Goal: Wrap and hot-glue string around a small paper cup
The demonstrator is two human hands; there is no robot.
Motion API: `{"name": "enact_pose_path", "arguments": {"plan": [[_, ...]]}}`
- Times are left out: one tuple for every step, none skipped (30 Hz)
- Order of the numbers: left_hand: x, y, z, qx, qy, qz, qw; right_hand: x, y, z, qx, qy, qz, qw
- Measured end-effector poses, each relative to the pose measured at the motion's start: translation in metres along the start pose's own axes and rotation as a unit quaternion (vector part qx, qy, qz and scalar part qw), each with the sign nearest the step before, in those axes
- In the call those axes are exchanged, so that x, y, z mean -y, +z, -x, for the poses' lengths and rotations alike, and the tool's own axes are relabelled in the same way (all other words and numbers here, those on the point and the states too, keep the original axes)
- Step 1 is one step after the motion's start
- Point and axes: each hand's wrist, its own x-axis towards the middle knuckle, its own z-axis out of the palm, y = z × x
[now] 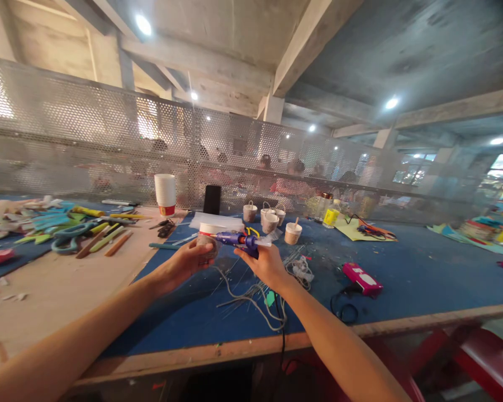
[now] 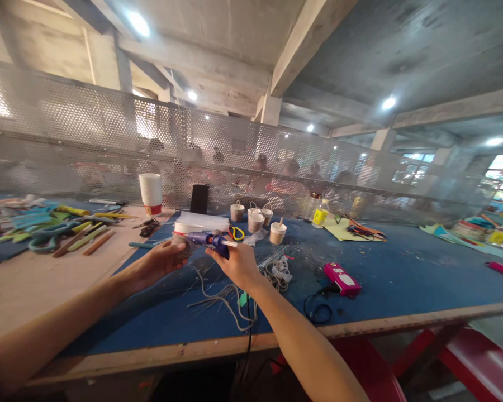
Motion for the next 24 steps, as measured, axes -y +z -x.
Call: {"name": "enact_pose_path", "arguments": {"plan": [[0.0, 0.0002, 0.0003, -0.001, -0.001, -0.001, 1.0, 0.0, -0.0002, 0.0, 0.003, 0.001, 0.005, 1.0], [-0.0001, 0.0004, 0.0005, -0.002, -0.002, -0.001, 1.0, 0.0, -0.0005, -0.0001, 0.006, 0.001, 0.009, 1.0], [-0.0001, 0.0005, 0.0007, -0.004, -0.004, -0.002, 1.0, 0.0, -0.0007, -0.0001, 0.008, -0.001, 0.013, 1.0], [-0.0001, 0.0007, 0.0008, -0.004, -0.004, -0.002, 1.0, -0.0002, -0.0008, -0.0001, 0.008, -0.003, 0.016, 1.0], [-0.0001, 0.0008, 0.0008, -0.004, -0.003, -0.002, 1.0, -0.0005, -0.0007, 0.0, 0.007, -0.006, 0.02, 1.0], [-0.0002, 0.001, 0.0009, -0.004, -0.002, -0.003, 1.0, -0.0011, -0.0004, 0.0001, 0.005, -0.008, 0.025, 1.0], [-0.0003, 0.0013, 0.0008, -0.005, -0.001, -0.005, 1.0, -0.0018, 0.0001, 0.0004, 0.003, -0.011, 0.03, 0.999], [-0.0005, 0.0015, 0.0008, -0.006, 0.0, -0.007, 1.0, -0.0026, 0.0008, 0.0006, 0.001, -0.014, 0.036, 0.999], [-0.0006, 0.0018, 0.0007, -0.007, 0.0, -0.009, 1.0, -0.0034, 0.0015, 0.0008, 0.0, -0.016, 0.042, 0.999], [-0.0007, 0.0019, 0.0006, -0.007, 0.0, -0.01, 1.0, -0.0041, 0.0021, 0.001, -0.001, -0.017, 0.048, 0.999], [-0.0008, 0.002, 0.0005, -0.006, 0.0, -0.01, 1.0, -0.0047, 0.0027, 0.0012, -0.001, -0.018, 0.053, 0.998], [-0.0007, 0.0019, 0.0004, -0.004, 0.0, -0.01, 1.0, -0.0051, 0.003, 0.0012, -0.001, -0.018, 0.056, 0.998], [-0.0006, 0.0016, 0.0002, -0.002, 0.0, -0.009, 1.0, -0.0052, 0.0031, 0.0013, -0.001, -0.018, 0.058, 0.998], [-0.0004, 0.0013, 0.0, -0.002, -0.001, -0.008, 1.0, -0.0051, 0.003, 0.0013, -0.001, -0.018, 0.058, 0.998], [-0.0002, 0.0009, -0.0002, -0.002, -0.002, -0.008, 1.0, -0.0049, 0.0027, 0.0012, -0.001, -0.018, 0.058, 0.998], [-0.0001, 0.0005, -0.0004, -0.002, -0.004, -0.009, 1.0, -0.0046, 0.0023, 0.0012, -0.001, -0.02, 0.056, 0.998], [0.0001, 0.0001, -0.0005, -0.001, -0.005, -0.01, 1.0, -0.0042, 0.0019, 0.0012, -0.001, -0.022, 0.054, 0.998], [0.0002, -0.0001, -0.0006, 0.001, -0.006, -0.012, 1.0, -0.0038, 0.0016, 0.0012, -0.001, -0.024, 0.052, 0.998], [0.0003, -0.0003, -0.0008, 0.001, -0.005, -0.012, 1.0, -0.0035, 0.0013, 0.0012, -0.002, -0.025, 0.051, 0.998], [0.0004, -0.0004, -0.0009, 0.001, -0.005, -0.013, 1.0, -0.0033, 0.0012, 0.0012, -0.004, -0.028, 0.049, 0.998], [0.0005, -0.0005, -0.0011, 0.001, -0.004, -0.013, 1.0, -0.0031, 0.0011, 0.0013, -0.006, -0.029, 0.049, 0.998], [0.0007, -0.0006, -0.0014, 0.001, -0.002, -0.013, 1.0, -0.0031, 0.0012, 0.0013, -0.008, -0.03, 0.05, 0.998], [0.001, -0.0008, -0.0017, 0.0, -0.001, -0.013, 1.0, -0.0032, 0.0013, 0.0013, -0.009, -0.031, 0.052, 0.998], [0.0013, -0.0012, -0.0021, 0.001, -0.001, -0.013, 1.0, -0.0034, 0.0013, 0.0014, -0.01, -0.031, 0.055, 0.998]]}}
